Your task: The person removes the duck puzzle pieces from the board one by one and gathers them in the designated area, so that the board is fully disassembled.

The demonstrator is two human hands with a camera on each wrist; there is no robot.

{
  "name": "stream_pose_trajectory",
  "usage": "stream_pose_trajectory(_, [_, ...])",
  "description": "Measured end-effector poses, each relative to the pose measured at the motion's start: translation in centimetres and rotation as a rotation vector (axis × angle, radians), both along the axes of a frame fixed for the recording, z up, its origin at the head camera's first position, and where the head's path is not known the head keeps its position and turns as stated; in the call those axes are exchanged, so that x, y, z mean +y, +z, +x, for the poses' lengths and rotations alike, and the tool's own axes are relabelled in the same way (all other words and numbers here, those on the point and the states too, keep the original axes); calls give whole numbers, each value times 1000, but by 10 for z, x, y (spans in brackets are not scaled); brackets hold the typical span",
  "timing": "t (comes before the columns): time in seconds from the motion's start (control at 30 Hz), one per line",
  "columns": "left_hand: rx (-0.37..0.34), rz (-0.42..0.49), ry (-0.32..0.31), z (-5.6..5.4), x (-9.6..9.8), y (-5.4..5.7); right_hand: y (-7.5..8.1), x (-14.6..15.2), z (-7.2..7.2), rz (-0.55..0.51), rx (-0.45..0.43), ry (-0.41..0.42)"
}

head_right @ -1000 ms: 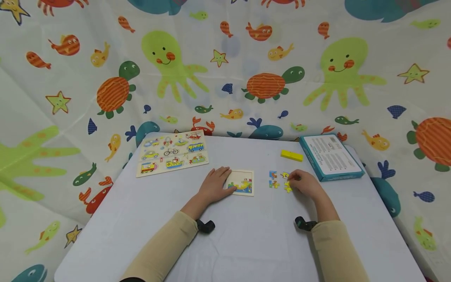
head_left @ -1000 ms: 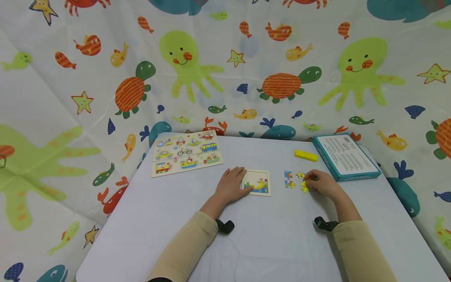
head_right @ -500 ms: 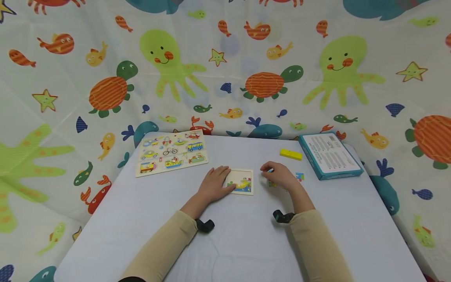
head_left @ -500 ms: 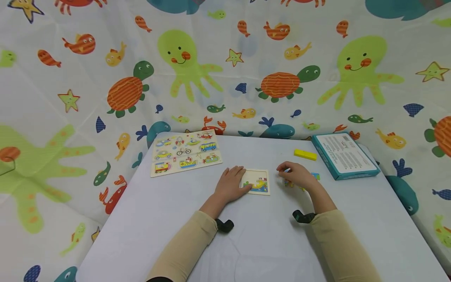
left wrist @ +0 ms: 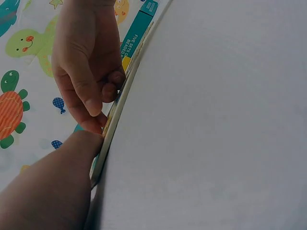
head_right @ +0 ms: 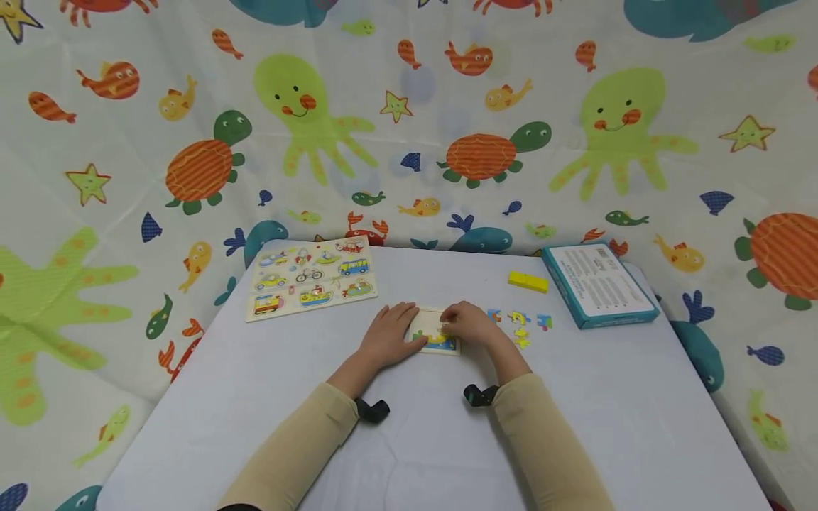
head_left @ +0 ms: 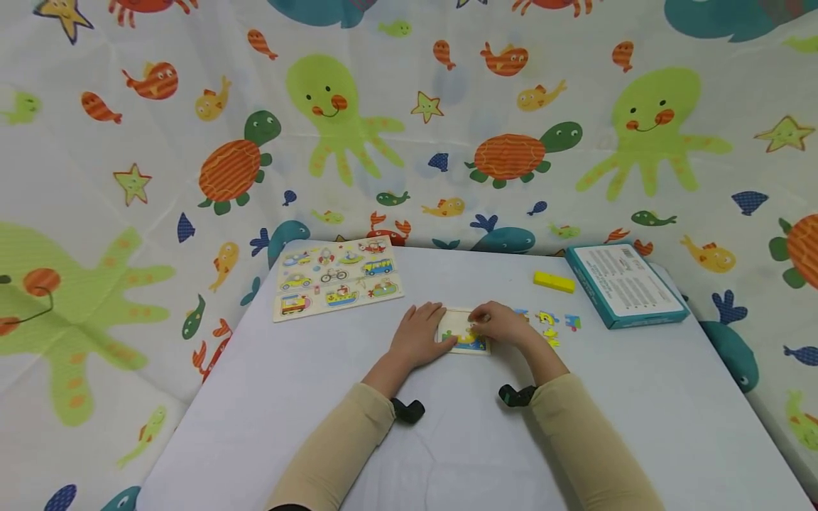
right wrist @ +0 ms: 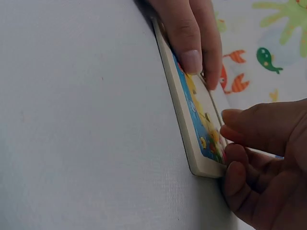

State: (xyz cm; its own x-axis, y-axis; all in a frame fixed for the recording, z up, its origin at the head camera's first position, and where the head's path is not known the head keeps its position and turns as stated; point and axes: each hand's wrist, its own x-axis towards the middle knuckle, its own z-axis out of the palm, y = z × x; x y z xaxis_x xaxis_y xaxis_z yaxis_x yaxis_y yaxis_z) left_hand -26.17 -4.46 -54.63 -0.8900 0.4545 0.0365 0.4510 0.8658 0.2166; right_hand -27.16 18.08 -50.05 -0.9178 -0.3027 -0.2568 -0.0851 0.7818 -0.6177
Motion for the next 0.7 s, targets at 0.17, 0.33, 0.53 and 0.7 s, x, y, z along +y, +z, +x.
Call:
stream_pose_trajectory(0.17, [5,-6,2,-1,1,-4,-3,-2,0,11,-7,-16])
stream_pose_trajectory(0.33, [7,-9,4,0,1,-3,-1,-3,2,4,-21,-24])
stream_pose_trajectory(0.53, [21,0,2,2,1,0,-2,-3,1,-23,-35,-24])
stream_pose_trajectory(0.7, [32,3,-1,3,0,1,0,-3,3,-45,-35,-26])
